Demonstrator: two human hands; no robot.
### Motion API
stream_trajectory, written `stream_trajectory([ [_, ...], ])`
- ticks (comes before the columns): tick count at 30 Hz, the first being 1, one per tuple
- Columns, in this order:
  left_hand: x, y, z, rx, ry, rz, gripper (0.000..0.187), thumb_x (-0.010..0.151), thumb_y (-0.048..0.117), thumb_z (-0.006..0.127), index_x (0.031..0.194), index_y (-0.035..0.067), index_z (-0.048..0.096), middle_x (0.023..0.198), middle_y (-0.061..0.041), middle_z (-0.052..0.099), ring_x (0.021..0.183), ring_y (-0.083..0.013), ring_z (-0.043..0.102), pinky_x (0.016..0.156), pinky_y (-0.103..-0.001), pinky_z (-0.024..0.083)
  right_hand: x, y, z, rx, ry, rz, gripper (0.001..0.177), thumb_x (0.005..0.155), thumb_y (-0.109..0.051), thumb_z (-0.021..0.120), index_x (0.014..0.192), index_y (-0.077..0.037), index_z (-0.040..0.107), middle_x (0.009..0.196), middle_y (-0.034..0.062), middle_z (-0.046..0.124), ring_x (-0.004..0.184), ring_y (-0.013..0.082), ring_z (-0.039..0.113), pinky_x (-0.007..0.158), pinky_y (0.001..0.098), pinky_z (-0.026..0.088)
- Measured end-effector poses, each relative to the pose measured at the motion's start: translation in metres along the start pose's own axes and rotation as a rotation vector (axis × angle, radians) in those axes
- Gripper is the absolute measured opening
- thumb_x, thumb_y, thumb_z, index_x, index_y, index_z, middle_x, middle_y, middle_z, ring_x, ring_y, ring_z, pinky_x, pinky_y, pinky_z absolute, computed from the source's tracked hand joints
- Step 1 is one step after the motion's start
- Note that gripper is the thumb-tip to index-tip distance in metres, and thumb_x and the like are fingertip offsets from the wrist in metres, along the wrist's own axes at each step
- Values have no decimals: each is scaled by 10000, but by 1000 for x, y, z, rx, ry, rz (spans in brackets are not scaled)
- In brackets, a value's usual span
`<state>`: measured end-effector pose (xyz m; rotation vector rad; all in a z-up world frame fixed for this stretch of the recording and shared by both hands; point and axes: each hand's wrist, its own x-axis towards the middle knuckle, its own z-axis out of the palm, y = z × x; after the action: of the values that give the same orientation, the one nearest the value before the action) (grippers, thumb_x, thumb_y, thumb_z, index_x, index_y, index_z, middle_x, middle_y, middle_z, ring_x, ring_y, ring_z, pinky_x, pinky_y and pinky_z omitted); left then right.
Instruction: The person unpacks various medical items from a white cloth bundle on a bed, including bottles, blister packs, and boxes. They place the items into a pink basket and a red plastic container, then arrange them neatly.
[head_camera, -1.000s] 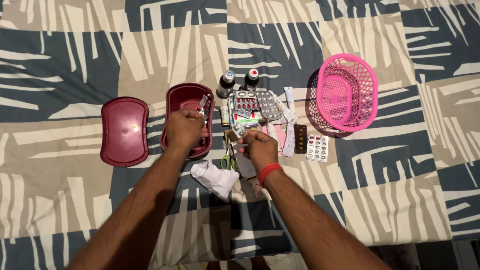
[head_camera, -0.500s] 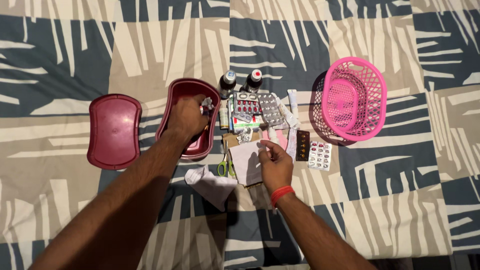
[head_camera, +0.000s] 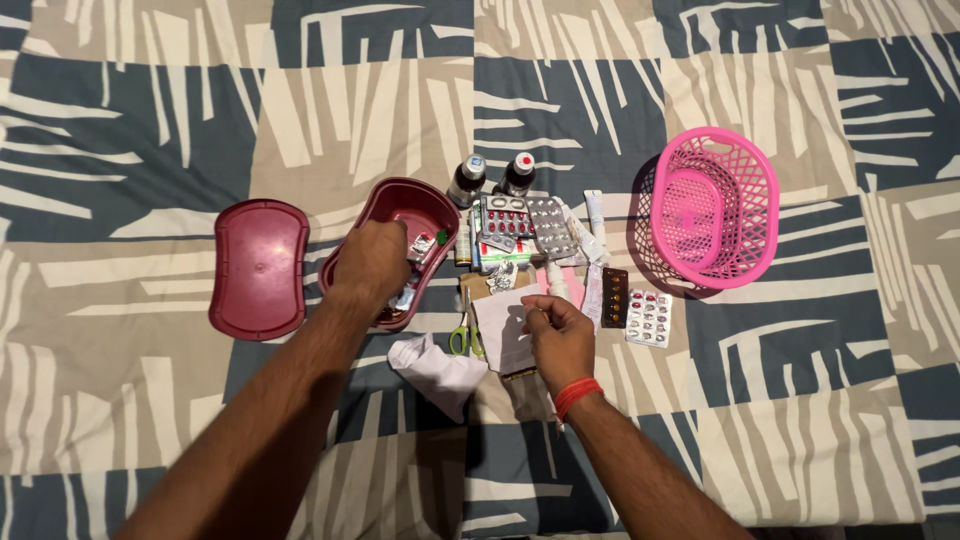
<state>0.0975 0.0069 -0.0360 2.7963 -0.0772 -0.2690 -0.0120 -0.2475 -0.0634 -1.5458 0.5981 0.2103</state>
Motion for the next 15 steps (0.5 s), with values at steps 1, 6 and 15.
stream_trajectory([
  [1, -7, 2, -6, -30, 21, -29, 144, 844, -12, 695, 986, -30, 711, 951, -316, 709, 943, -484, 702, 853, -542, 556, -2, -2, 1, -13, -11, -10, 188, 932, -95, 643, 1062, -33, 764, 728, 31, 680, 557, 65, 512, 496, 234, 394],
  [6, -49, 13, -38, -468, 72, -251, 205, 819, 78, 800, 967, -20, 697, 865, -233, 745, 828, -361, 734, 731, -443, 582, -11, -19, 17, -1, -68, -22, 170, 938, -98, 648, 1044, -27, 760, 735, 37, 682, 563, 68, 542, 497, 242, 429],
  [15, -92, 26, -51, -1331, 136, -401, 170, 889, 35, 736, 989, -30, 614, 833, -110, 730, 721, -169, 758, 610, -268, 633, -41, -84, 45, 46, -224, -40, 182, 945, -130, 641, 1026, -15, 757, 768, 55, 687, 571, 95, 546, 531, 257, 454],
])
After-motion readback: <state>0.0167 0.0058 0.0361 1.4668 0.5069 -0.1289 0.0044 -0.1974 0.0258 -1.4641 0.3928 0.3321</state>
